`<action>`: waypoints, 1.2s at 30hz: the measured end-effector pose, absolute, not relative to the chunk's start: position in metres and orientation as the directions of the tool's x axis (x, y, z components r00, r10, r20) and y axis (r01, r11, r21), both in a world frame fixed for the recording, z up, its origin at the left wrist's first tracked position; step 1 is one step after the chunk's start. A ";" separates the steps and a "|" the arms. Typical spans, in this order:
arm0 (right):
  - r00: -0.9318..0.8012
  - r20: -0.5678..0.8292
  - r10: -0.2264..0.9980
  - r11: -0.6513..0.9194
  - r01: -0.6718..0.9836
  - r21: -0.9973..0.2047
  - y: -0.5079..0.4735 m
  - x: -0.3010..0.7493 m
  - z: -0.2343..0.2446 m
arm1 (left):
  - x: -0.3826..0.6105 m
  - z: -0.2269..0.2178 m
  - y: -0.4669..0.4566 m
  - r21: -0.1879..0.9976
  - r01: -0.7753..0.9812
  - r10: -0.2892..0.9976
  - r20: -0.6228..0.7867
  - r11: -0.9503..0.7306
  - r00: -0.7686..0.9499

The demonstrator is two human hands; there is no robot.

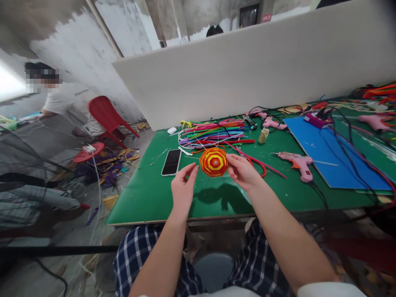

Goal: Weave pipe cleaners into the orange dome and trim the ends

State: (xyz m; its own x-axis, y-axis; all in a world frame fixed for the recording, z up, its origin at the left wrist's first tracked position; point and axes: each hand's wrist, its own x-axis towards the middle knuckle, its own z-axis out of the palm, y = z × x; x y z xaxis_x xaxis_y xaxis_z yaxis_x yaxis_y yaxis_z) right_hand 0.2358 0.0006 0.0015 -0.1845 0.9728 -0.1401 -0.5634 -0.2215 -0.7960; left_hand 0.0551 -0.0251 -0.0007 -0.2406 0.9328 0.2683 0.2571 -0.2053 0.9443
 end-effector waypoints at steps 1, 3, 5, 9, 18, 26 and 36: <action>-0.184 -0.153 0.971 -0.232 -0.573 -0.786 0.001 0.236 0.000 | 0.055 -0.002 -0.026 0.927 0.299 0.931 0.297 -0.227 -0.213; -0.185 -0.165 0.969 -0.243 -0.581 -0.777 0.002 0.235 -0.001 | 0.056 -0.003 -0.027 0.910 0.315 0.933 0.327 -0.269 -0.149; -0.190 -0.158 0.969 -0.240 -0.573 -0.784 0.001 0.233 -0.001 | 0.057 -0.003 -0.028 0.896 0.320 0.930 0.354 -0.307 -0.101; -0.164 -0.119 0.979 -0.185 -0.483 -0.856 -0.003 0.227 0.004 | 0.062 -0.002 -0.030 0.788 0.483 0.893 0.450 -0.383 -0.025; -0.118 0.102 0.988 0.092 -0.089 -0.992 -0.018 0.222 0.017 | 0.058 0.015 -0.042 0.764 0.551 0.813 0.529 -0.334 -0.241; -0.255 0.177 0.951 0.213 0.120 -0.970 -0.028 0.222 0.020 | 0.066 0.022 -0.036 0.991 0.073 0.992 0.115 -0.111 -0.047; -0.343 0.202 0.917 0.277 0.184 -0.943 -0.030 0.233 0.024 | 0.063 0.030 -0.043 0.994 0.108 0.988 -0.038 0.022 0.148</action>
State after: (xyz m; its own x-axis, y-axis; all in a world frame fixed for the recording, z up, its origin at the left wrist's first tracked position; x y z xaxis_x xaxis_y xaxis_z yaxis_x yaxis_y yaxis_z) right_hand 0.2334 -0.0296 0.0239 -0.3426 0.9175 0.2022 0.1839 0.2765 -0.9433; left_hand 0.0633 -0.0432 0.0296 0.1478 0.9883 -0.0382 0.1079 0.0223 0.9939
